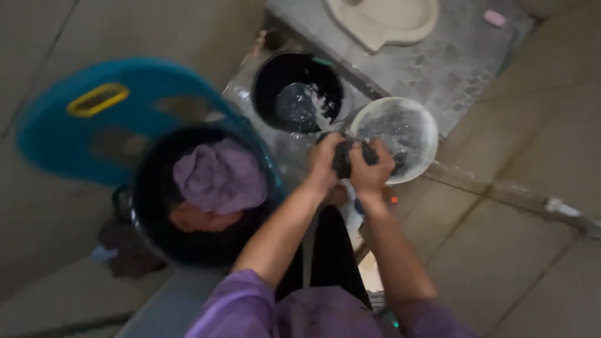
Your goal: Hand-washing various pieces of clothing in plastic buckets using soapy water.
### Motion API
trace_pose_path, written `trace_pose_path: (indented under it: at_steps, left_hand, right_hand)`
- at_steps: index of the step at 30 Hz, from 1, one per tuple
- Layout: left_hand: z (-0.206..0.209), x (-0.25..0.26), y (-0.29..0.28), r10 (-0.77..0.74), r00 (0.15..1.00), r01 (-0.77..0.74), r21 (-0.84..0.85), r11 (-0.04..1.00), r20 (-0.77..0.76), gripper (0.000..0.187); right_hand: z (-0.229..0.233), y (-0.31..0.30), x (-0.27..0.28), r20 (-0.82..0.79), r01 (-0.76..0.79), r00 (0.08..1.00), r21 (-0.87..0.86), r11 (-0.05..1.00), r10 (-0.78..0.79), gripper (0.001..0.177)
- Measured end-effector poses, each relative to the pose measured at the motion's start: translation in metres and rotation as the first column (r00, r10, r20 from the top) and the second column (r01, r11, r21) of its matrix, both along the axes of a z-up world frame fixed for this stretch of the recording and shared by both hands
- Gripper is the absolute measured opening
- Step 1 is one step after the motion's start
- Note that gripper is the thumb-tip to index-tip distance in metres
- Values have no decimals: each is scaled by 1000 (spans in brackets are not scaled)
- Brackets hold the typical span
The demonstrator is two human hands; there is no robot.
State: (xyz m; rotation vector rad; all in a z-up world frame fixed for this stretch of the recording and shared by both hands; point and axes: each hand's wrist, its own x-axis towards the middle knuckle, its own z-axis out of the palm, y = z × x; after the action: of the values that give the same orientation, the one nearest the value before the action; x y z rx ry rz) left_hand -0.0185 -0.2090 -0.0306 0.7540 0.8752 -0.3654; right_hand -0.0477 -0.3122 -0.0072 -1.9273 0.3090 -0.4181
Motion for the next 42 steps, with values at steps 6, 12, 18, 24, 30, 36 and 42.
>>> trace_pose_path:
  at_steps: [6,12,18,24,30,36,42]
  left_hand:
    - [-42,4,47,-474,873,457,149,877,111,23]
    - [-17,-48,135,-649,751,552,422,719,122,30]
    - [-7,-136,272,-477,857,364,884,294,-194,86]
    - [-25,-176,291,-674,661,402,914,-52,-329,81]
    - [-63,-170,268,-677,543,432,857,-281,-496,81]
    - [27,-96,242,-652,193,782,516,-349,-734,71]
    - [21,-84,164,-553,828,-222,958,-180,88,22]
  right_hand:
    - [70,46,2,247,-462,764,-438,772,597,29]
    - [85,110,-10,299,-660,282,-629,410,912,31]
    - [41,179,-55,14,-710,585,-475,520,811,30]
    - [-37,231,-99,-442,-798,572,-493,345,691,32]
    - [-119,226,-100,-516,-900,419,-347,265,747,39]
    - [-120,218,-84,-613,-956,224,15,294,758,55]
    - [-55,132,-54,-244,-665,710,78,743,661,33]
